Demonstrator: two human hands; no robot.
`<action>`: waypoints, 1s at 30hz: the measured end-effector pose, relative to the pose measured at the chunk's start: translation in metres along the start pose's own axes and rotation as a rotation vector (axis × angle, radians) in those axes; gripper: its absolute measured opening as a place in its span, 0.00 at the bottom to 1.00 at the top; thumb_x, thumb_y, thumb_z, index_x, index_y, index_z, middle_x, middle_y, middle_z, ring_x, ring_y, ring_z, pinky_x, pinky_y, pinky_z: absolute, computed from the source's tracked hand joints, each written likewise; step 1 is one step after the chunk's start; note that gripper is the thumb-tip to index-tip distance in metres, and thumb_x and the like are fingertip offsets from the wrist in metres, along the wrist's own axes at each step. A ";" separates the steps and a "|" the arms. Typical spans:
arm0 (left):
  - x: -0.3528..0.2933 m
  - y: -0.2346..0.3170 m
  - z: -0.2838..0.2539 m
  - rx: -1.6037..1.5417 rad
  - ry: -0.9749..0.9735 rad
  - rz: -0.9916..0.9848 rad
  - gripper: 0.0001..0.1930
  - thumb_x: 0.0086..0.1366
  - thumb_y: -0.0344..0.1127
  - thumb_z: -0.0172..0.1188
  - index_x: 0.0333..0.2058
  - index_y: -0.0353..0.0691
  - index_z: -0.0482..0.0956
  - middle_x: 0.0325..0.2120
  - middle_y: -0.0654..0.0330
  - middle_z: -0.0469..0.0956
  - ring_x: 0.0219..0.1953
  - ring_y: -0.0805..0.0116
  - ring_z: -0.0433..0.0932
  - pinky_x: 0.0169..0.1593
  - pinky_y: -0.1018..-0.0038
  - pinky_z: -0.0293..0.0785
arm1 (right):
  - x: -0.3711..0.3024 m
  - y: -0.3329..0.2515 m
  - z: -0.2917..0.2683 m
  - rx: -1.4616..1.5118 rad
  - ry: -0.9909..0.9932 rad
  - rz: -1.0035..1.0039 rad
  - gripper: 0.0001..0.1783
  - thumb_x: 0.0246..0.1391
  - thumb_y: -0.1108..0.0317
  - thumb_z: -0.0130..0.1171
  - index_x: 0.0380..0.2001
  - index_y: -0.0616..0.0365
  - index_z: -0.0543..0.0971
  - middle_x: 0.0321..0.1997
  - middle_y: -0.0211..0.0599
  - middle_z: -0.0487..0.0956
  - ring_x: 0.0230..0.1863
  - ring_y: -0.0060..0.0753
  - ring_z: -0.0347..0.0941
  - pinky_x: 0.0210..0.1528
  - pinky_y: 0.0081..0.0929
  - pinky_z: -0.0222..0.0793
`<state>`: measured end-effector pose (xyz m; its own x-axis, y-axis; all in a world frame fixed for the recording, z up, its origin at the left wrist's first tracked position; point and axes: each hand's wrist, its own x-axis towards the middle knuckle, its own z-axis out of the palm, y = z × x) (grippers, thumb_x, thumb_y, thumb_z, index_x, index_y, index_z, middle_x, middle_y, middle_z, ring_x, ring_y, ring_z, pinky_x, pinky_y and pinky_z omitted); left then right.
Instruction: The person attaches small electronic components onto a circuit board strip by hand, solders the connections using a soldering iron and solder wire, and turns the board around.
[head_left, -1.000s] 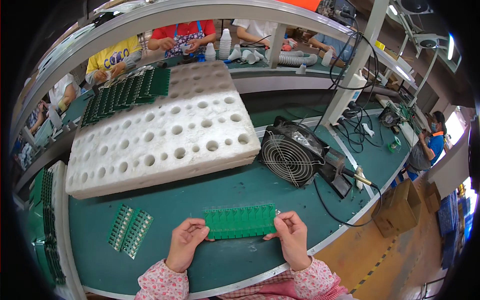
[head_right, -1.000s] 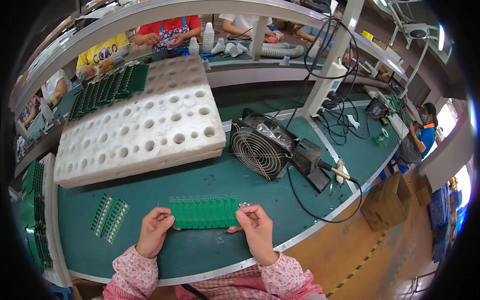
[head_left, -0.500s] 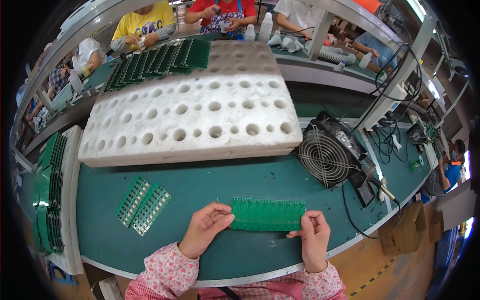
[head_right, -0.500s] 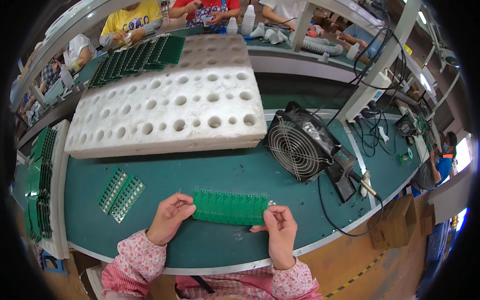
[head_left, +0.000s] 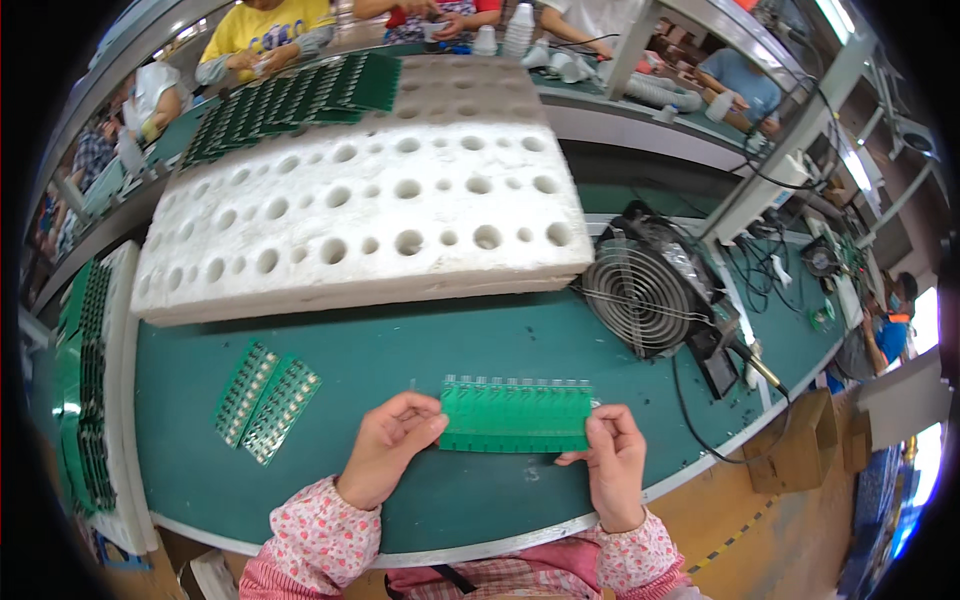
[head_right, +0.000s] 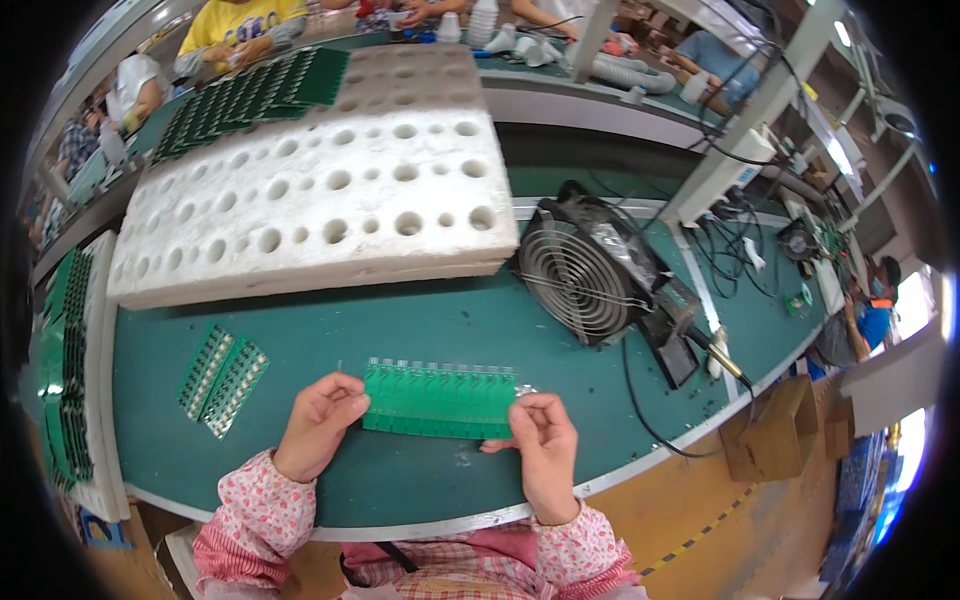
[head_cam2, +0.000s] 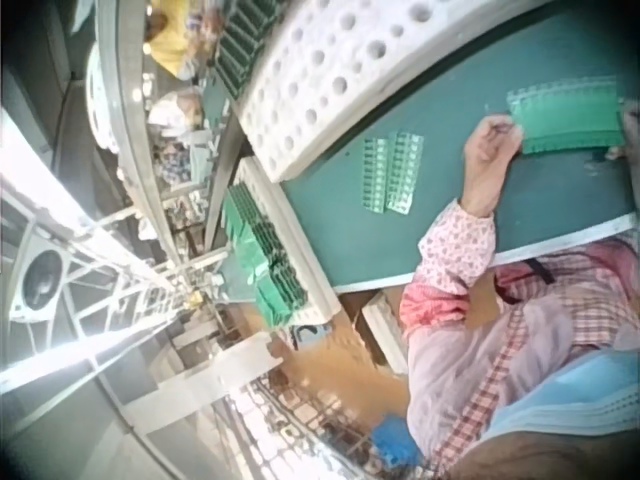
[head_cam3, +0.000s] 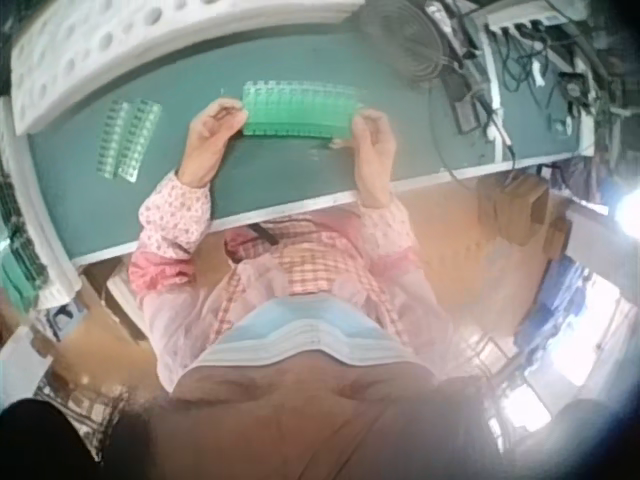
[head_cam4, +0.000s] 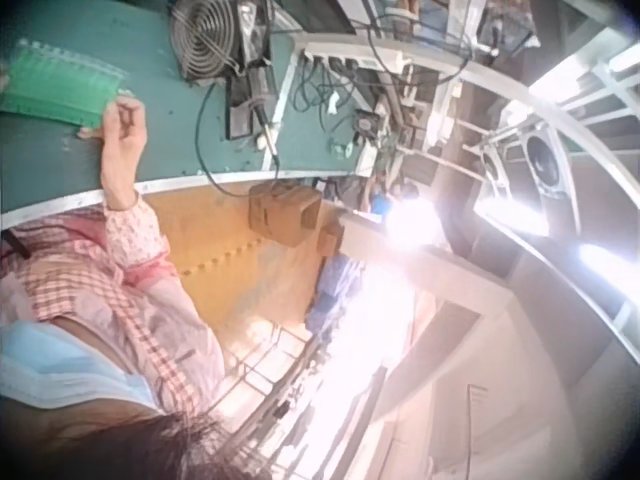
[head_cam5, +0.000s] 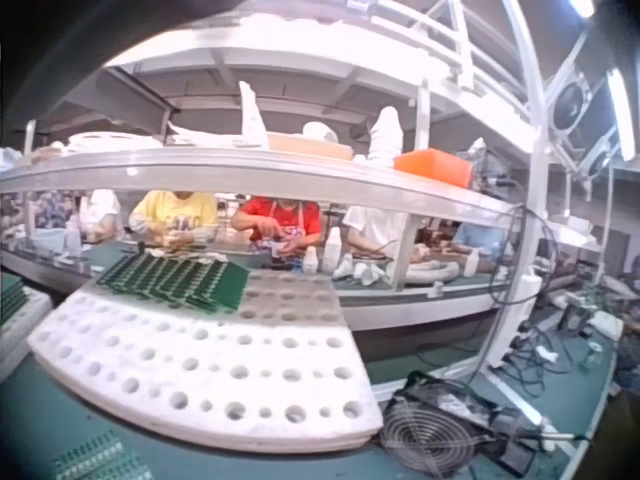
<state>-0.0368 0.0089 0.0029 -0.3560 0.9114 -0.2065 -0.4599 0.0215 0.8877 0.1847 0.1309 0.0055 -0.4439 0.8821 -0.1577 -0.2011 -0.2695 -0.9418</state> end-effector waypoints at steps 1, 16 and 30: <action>-0.001 -0.001 -0.001 0.015 0.027 0.004 0.07 0.63 0.27 0.58 0.39 0.35 0.74 0.32 0.66 0.74 0.35 0.82 0.71 0.40 0.84 0.67 | 0.000 0.002 -0.001 -0.006 0.021 -0.014 0.08 0.61 0.71 0.50 0.40 0.65 0.68 0.33 0.37 0.75 0.29 0.27 0.75 0.31 0.25 0.79; 0.000 -0.002 0.002 0.079 0.070 0.084 0.06 0.62 0.25 0.57 0.38 0.33 0.73 0.31 0.65 0.73 0.34 0.79 0.71 0.40 0.81 0.68 | 0.001 0.002 -0.005 -0.018 -0.054 -0.038 0.10 0.59 0.72 0.55 0.41 0.63 0.69 0.33 0.38 0.76 0.27 0.26 0.77 0.29 0.20 0.76; -0.004 0.002 -0.002 0.305 0.076 0.307 0.07 0.57 0.19 0.61 0.35 0.31 0.75 0.34 0.61 0.74 0.35 0.78 0.73 0.42 0.81 0.70 | -0.004 0.002 0.000 -0.065 -0.058 -0.076 0.09 0.58 0.74 0.54 0.40 0.63 0.68 0.34 0.39 0.76 0.26 0.29 0.78 0.28 0.22 0.77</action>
<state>-0.0379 0.0049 0.0047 -0.5025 0.8620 0.0665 -0.0658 -0.1148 0.9912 0.1859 0.1272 0.0047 -0.4792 0.8750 -0.0691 -0.1800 -0.1750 -0.9680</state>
